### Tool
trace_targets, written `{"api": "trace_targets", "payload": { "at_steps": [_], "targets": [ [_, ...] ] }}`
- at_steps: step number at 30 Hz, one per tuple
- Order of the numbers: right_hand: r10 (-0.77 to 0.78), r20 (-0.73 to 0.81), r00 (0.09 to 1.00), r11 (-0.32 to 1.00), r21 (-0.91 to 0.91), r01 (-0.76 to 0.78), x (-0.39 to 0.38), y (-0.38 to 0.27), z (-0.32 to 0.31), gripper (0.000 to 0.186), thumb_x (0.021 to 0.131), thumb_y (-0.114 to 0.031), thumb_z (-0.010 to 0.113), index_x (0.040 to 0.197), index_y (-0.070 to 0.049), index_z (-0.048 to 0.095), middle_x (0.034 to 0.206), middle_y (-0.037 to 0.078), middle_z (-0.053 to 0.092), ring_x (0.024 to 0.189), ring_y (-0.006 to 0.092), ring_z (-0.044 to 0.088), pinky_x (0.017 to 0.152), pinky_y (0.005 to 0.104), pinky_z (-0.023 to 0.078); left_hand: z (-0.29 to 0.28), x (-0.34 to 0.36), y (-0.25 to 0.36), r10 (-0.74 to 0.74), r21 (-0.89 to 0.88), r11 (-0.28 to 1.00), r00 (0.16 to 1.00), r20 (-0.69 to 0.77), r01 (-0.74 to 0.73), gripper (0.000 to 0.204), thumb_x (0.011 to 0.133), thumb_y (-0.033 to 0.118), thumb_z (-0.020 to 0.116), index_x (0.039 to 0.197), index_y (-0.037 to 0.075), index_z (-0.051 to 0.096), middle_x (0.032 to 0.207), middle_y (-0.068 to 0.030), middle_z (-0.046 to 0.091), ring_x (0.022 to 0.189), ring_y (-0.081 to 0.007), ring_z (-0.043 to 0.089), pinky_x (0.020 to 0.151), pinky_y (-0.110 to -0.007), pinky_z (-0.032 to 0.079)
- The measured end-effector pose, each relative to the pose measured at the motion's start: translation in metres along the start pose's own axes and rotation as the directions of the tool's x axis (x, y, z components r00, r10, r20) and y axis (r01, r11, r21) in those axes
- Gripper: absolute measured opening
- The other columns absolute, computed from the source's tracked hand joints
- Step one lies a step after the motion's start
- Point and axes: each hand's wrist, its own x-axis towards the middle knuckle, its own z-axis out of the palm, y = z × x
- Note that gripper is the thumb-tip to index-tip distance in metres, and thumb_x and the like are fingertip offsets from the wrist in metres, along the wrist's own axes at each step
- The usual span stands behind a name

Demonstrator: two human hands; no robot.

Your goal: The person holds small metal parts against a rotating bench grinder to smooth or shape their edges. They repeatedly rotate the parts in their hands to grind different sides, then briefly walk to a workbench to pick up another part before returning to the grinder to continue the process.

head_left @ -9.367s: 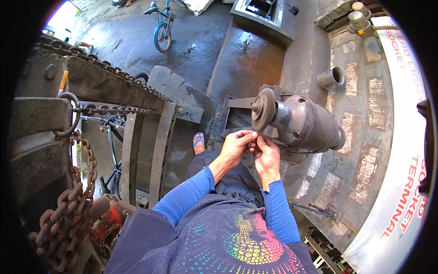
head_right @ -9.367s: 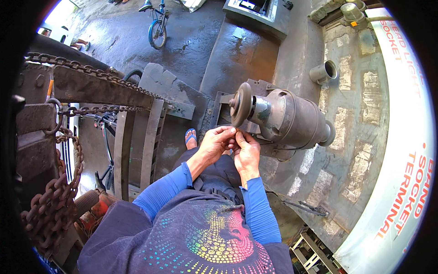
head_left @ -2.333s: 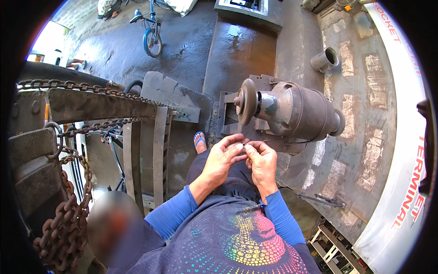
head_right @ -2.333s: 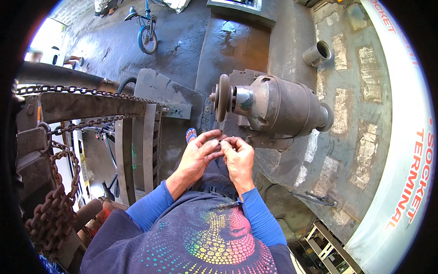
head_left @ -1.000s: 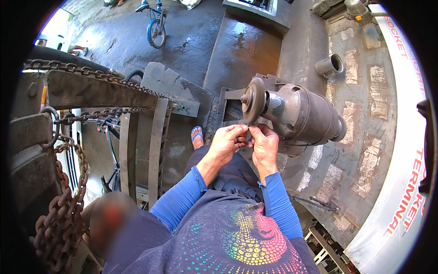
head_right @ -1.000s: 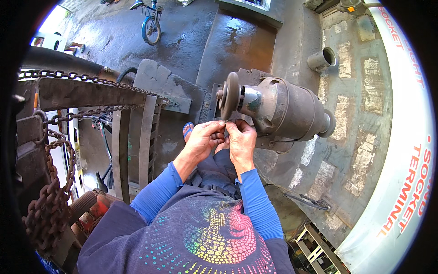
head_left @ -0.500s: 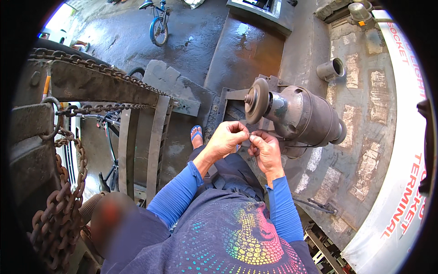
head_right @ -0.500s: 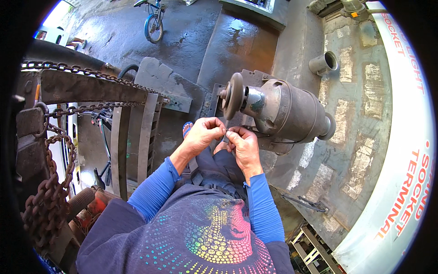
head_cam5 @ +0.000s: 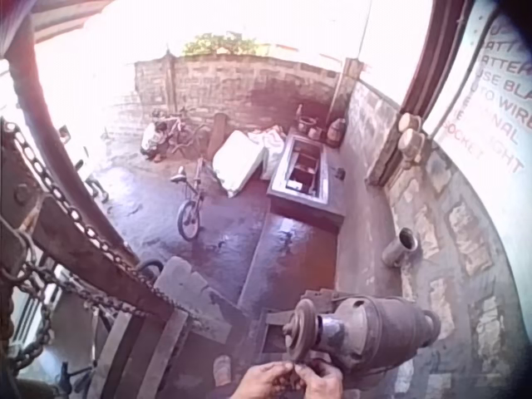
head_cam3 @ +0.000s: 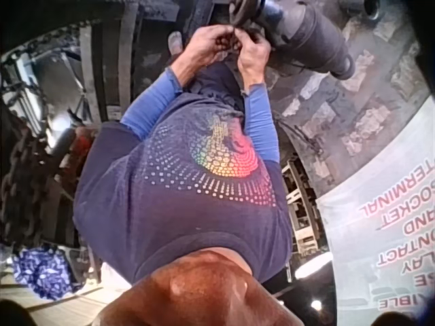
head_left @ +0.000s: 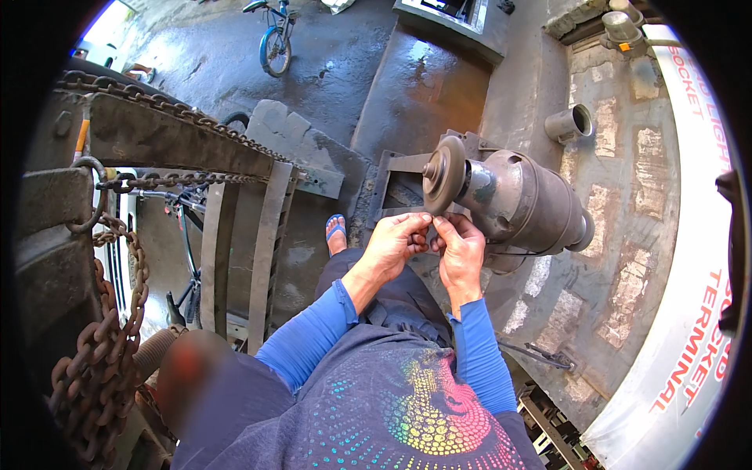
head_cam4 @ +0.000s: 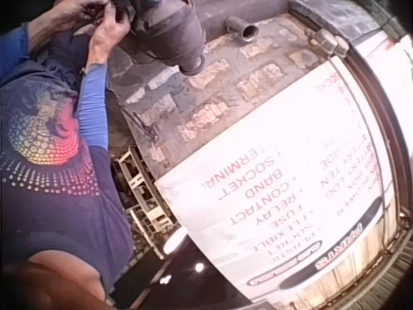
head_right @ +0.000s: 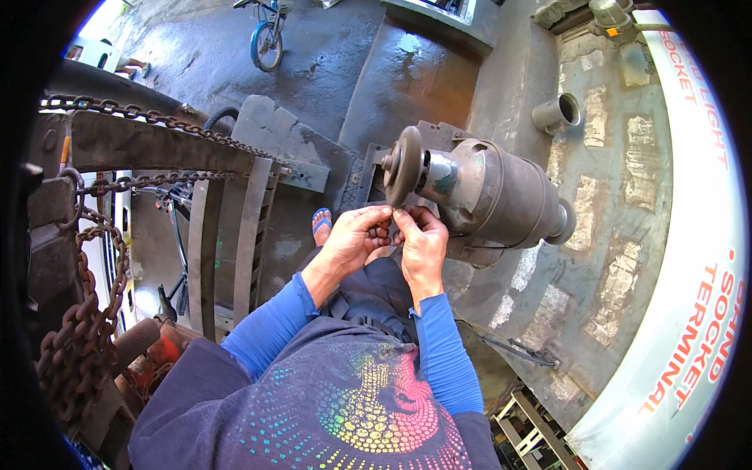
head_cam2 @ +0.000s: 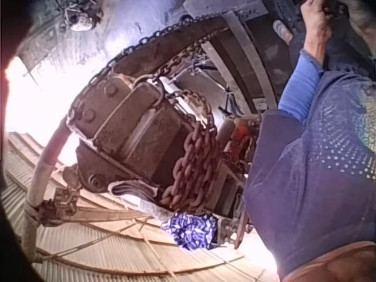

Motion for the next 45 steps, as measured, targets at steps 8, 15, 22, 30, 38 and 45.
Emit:
{"api": "trace_targets", "payload": {
  "at_steps": [8,15,22,30,38,45],
  "targets": [
    [0.024,0.105,0.994,0.965,-0.261,0.004,-0.013,0.0,-0.013,0.014,0.092,-0.009,0.074,0.1,0.002,0.071,0.08,0.002,0.066,0.062,0.0087,0.055,0.056,0.0242,0.043,-0.009,-0.005,0.007,0.165,0.51,0.844,0.985,0.043,-0.163,0.015,0.095,0.016,0.066,0.095,0.001,0.069,0.08,0.001,0.064,0.069,-0.0057,0.056,0.064,-0.024,0.049],
    [0.104,0.12,0.987,0.979,-0.186,-0.08,-0.007,-0.005,-0.015,0.012,0.09,-0.007,0.073,0.097,0.003,0.071,0.076,0.002,0.065,0.059,0.0088,0.054,0.056,0.0259,0.044,-0.011,-0.003,0.026,0.121,0.673,0.717,0.983,0.135,-0.181,0.016,0.095,0.017,0.069,0.098,0.001,0.069,0.085,-0.0001,0.066,0.074,-0.0059,0.057,0.067,-0.024,0.05],
    [0.097,-0.039,0.995,0.993,-0.06,-0.099,0.004,-0.005,0.0,0.016,0.088,-0.004,0.074,0.099,0.006,0.07,0.074,0.003,0.064,0.055,0.0088,0.051,0.054,0.0272,0.043,-0.012,0.001,0.009,0.07,0.292,0.954,0.997,-0.013,-0.063,0.018,0.096,0.018,0.069,0.102,0.001,0.07,0.082,0.0001,0.063,0.069,-0.0074,0.056,0.067,-0.025,0.053],
    [0.073,-0.094,0.993,0.995,0.073,-0.067,0.001,-0.006,0.003,0.018,0.089,-0.005,0.074,0.101,0.008,0.069,0.076,0.004,0.063,0.057,0.0099,0.051,0.056,0.0279,0.044,-0.01,-0.001,0.008,0.012,0.22,0.975,1.0,-0.019,-0.007,0.018,0.097,0.019,0.068,0.1,0.002,0.069,0.081,0.0001,0.061,0.069,-0.0077,0.055,0.066,-0.026,0.052],
    [-0.233,-0.047,0.971,0.937,-0.278,0.212,-0.02,-0.021,0.004,0.012,0.088,-0.004,0.074,0.099,0.002,0.072,0.075,0.003,0.061,0.064,0.0126,0.057,0.059,0.0274,0.046,0.007,-0.02,0.021,-0.149,0.047,0.988,0.986,0.068,0.146,0.021,0.098,0.022,0.066,0.099,0.002,0.067,0.082,-0.0023,0.063,0.069,-0.0129,0.063,0.068,-0.029,0.057],
    [-0.554,0.265,0.789,0.5,-0.651,0.57,-0.039,-0.026,0.003,0.013,0.088,-0.004,0.074,0.1,-0.002,0.074,0.084,0.005,0.063,0.071,0.0141,0.059,0.06,0.0282,0.047,0.004,-0.026,0.026,-0.124,0.162,0.981,0.987,0.099,0.107,0.019,0.095,0.021,0.071,0.097,0.002,0.069,0.079,-0.0015,0.062,0.068,-0.0122,0.061,0.067,-0.029,0.055]
  ]
}}
